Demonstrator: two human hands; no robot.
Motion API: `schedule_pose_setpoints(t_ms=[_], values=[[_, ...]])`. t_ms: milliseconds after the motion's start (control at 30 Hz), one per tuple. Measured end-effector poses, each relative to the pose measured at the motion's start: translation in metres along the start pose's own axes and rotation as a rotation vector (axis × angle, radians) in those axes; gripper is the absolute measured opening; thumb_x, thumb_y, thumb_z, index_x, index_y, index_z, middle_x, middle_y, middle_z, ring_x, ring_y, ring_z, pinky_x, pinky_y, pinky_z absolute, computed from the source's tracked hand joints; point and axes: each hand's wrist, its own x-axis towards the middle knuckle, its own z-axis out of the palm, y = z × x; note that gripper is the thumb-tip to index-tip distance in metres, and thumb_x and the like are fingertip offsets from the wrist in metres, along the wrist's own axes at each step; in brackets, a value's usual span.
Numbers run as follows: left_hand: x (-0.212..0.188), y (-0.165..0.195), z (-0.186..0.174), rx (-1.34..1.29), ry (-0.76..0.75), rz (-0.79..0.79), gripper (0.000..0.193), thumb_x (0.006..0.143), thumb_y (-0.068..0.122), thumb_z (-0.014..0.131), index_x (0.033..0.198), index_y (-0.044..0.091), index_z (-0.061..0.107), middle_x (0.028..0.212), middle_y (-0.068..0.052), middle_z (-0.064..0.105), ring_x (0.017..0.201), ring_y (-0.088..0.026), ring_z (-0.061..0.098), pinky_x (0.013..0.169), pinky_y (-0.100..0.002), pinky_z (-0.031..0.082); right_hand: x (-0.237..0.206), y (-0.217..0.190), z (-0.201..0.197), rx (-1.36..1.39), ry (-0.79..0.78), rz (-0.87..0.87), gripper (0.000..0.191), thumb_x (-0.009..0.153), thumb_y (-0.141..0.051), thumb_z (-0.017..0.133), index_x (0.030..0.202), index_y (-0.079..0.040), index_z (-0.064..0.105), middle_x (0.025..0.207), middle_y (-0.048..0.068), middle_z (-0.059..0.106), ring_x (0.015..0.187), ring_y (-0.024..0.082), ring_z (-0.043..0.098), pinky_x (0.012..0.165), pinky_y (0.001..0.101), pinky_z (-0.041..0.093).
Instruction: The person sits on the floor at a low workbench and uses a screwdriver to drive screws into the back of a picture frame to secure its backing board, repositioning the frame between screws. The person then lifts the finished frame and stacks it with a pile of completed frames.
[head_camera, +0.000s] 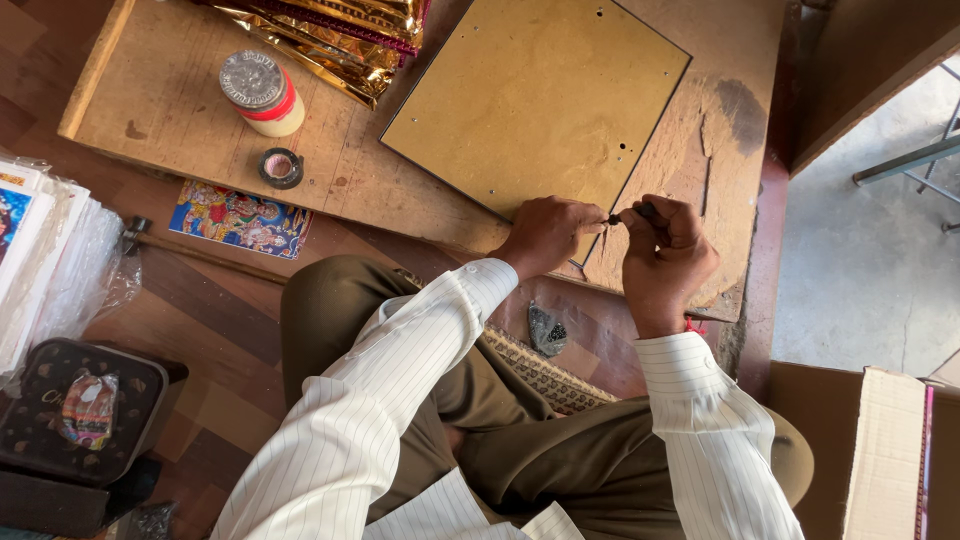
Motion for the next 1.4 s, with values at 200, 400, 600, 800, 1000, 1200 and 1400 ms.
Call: schedule_pose_setpoints(t_ms=[200,400,600,800,1000,1200,1400], values=[[0.002,0.005,-0.004,-0.043,-0.098,-0.162,0.022,0.092,0.036,0.071,0.099,0.018,0.079,0.087,-0.007,0.078,0.078,-0.03,0.074,0.071,-0.045,0.055,-0.001,-0.002,0.001,-0.03,0.023,0.031,0.018,0.092,0.003,0.084,0.103,0.002,0.068,0.094,0.007,0.075,0.083,0.007,0.07,0.071,0.0214,0.056],[0.005,0.004,-0.003,-0.039,-0.097,-0.143,0.021,0.092,0.036,0.07,0.097,0.019,0.08,0.082,-0.008,0.076,0.075,-0.031,0.072,0.068,-0.047,0.054,-0.002,-0.003,0.006,0.034,0.045,0.08,0.021,0.092,0.003,0.086,0.099,0.002,0.066,0.09,0.004,0.073,0.081,0.005,0.066,0.071,0.0204,0.054],[0.005,0.003,-0.003,-0.03,-0.14,-0.184,0.018,0.094,0.034,0.069,0.098,0.02,0.08,0.082,-0.009,0.076,0.075,-0.032,0.072,0.069,-0.048,0.054,-0.002,-0.006,0.013,0.059,0.102,0.077,0.022,0.092,0.003,0.086,0.096,0.002,0.064,0.087,0.003,0.072,0.08,0.004,0.066,0.072,0.0201,0.054],[0.006,0.002,-0.003,-0.051,-0.113,-0.157,0.021,0.091,0.036,0.071,0.097,0.018,0.08,0.086,-0.009,0.077,0.078,-0.032,0.073,0.07,-0.046,0.055,-0.005,-0.005,0.014,0.097,0.143,0.084,0.023,0.091,0.002,0.086,0.093,0.001,0.063,0.085,0.003,0.071,0.078,0.004,0.064,0.071,0.0204,0.054],[0.007,0.002,-0.002,-0.058,-0.115,-0.145,0.022,0.093,0.038,0.069,0.098,0.019,0.079,0.087,-0.006,0.078,0.077,-0.03,0.074,0.072,-0.046,0.056,-0.005,-0.001,0.02,0.116,0.2,0.106,0.023,0.09,0.003,0.085,0.091,0.0,0.062,0.086,0.003,0.071,0.077,0.005,0.064,0.07,0.0217,0.054],[0.007,0.002,-0.004,-0.042,-0.115,-0.148,0.023,0.092,0.037,0.069,0.097,0.017,0.08,0.086,-0.009,0.077,0.079,-0.033,0.073,0.071,-0.048,0.054,-0.007,0.0,0.027,0.086,0.269,0.101,0.022,0.091,0.002,0.084,0.089,0.0,0.062,0.083,0.004,0.071,0.076,0.006,0.065,0.07,0.023,0.055],[0.009,0.001,-0.002,-0.023,-0.152,-0.17,0.022,0.095,0.036,0.068,0.099,0.017,0.079,0.09,-0.009,0.078,0.082,-0.032,0.073,0.075,-0.047,0.056,-0.01,-0.003,0.034,0.048,0.315,0.119,0.022,0.09,0.002,0.084,0.089,0.0,0.063,0.08,0.004,0.07,0.073,0.007,0.063,0.067,0.0234,0.054]])
